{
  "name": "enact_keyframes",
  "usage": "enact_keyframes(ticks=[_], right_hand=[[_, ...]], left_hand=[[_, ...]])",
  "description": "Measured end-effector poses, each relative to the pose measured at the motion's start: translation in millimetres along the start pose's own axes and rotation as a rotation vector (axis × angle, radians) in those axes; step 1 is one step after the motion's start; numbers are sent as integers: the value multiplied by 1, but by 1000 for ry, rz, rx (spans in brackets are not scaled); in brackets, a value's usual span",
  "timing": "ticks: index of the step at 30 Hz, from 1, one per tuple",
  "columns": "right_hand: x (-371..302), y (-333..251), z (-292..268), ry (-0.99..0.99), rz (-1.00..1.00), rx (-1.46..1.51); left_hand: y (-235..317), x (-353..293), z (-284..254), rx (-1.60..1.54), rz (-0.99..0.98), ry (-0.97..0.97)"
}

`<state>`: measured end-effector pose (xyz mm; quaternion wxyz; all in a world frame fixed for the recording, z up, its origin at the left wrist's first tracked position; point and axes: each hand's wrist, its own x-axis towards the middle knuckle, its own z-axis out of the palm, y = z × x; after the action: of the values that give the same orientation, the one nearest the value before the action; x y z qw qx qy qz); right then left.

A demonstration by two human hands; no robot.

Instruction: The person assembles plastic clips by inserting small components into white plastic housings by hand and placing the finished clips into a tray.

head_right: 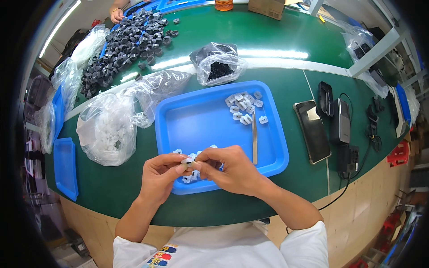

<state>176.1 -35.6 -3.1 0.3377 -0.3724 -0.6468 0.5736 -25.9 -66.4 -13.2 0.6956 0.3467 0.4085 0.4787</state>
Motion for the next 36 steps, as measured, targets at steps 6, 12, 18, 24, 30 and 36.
enact_keyframes(ticks=[6, 12, 18, 24, 30, 36], right_hand=[[2, -1, 0, -12, 115, 182], [0, 1, 8, 69, 65, 105], [3, 9, 5, 3, 72, 86], [5, 9, -1, -58, 117, 113], [5, 6, -4, -79, 84, 124], [5, 4, -6, -125, 144, 156]], left_hand=[[1, -2, -2, 38, 18, -17], [3, -3, 0, -21, -30, 21], [2, -4, -3, 8, -36, 8], [2, -1, -3, 12, -34, 59], [3, -2, -2, 2, -35, 44], [1, -2, -4, -24, -42, 7]])
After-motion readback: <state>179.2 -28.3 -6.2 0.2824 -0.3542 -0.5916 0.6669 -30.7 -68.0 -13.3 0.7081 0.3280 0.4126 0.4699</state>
